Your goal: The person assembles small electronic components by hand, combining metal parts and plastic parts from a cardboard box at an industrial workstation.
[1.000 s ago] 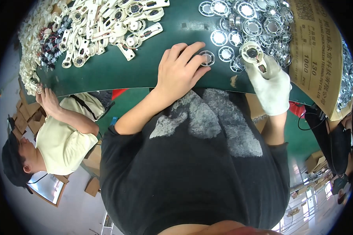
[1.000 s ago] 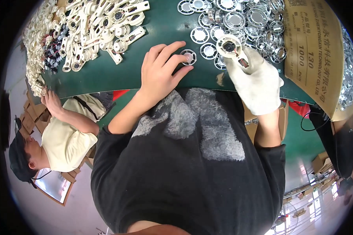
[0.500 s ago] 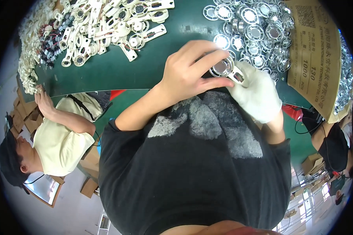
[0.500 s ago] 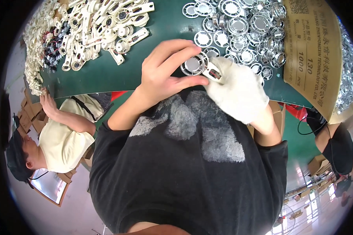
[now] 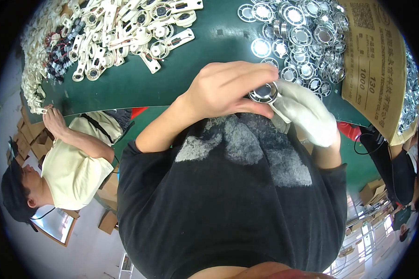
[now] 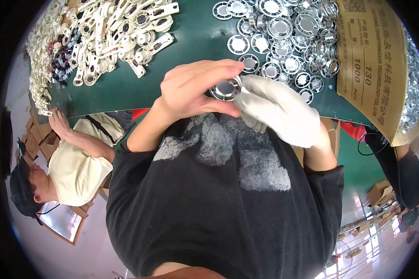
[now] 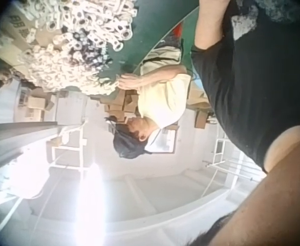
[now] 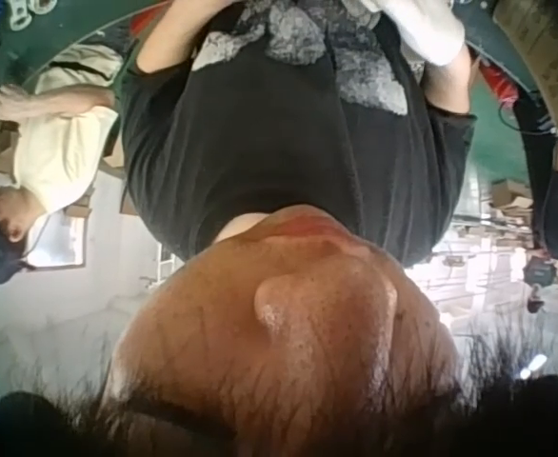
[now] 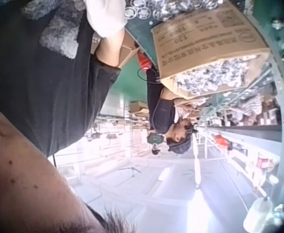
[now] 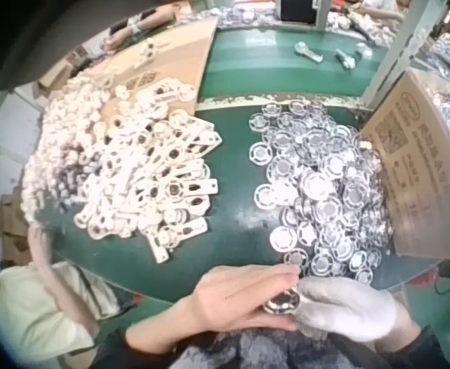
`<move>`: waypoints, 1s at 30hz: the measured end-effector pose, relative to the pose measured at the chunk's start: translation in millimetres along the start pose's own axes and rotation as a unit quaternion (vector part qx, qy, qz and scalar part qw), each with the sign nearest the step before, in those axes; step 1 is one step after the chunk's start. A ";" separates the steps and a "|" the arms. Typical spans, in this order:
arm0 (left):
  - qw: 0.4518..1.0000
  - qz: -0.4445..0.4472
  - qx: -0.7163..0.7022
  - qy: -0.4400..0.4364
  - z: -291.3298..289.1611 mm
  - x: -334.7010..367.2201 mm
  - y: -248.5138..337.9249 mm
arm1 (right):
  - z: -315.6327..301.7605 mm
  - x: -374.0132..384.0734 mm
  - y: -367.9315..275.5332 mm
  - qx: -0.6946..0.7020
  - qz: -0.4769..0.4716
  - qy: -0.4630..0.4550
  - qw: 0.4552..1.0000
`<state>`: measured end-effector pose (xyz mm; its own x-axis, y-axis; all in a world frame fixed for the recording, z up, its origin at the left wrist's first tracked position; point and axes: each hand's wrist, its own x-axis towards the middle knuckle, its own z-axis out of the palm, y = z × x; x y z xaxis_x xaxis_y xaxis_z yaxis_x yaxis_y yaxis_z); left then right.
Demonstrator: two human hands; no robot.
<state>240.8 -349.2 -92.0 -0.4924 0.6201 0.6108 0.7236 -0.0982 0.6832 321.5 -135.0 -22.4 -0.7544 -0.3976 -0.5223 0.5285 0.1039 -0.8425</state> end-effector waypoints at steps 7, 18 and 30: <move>0.997 -0.039 -0.057 -0.037 -1.1 10.4 5.0 | 20.0 19.0 17.3 -0.117 -0.049 0.126 0.984; 0.925 -0.223 -0.307 0.001 4.1 12.9 7.0 | 25.4 19.9 34.4 -0.335 -0.272 0.303 0.850; 0.865 -0.203 0.457 0.045 -131.6 127.3 -89.7 | 6.0 3.5 -4.1 -0.314 -0.272 0.343 0.842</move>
<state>49.6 -363.9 -22.8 -0.8016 0.3921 0.4514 0.5422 0.7949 0.2723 319.0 -142.3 -20.0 -0.9796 0.0565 0.1928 -0.1160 0.6243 -0.7726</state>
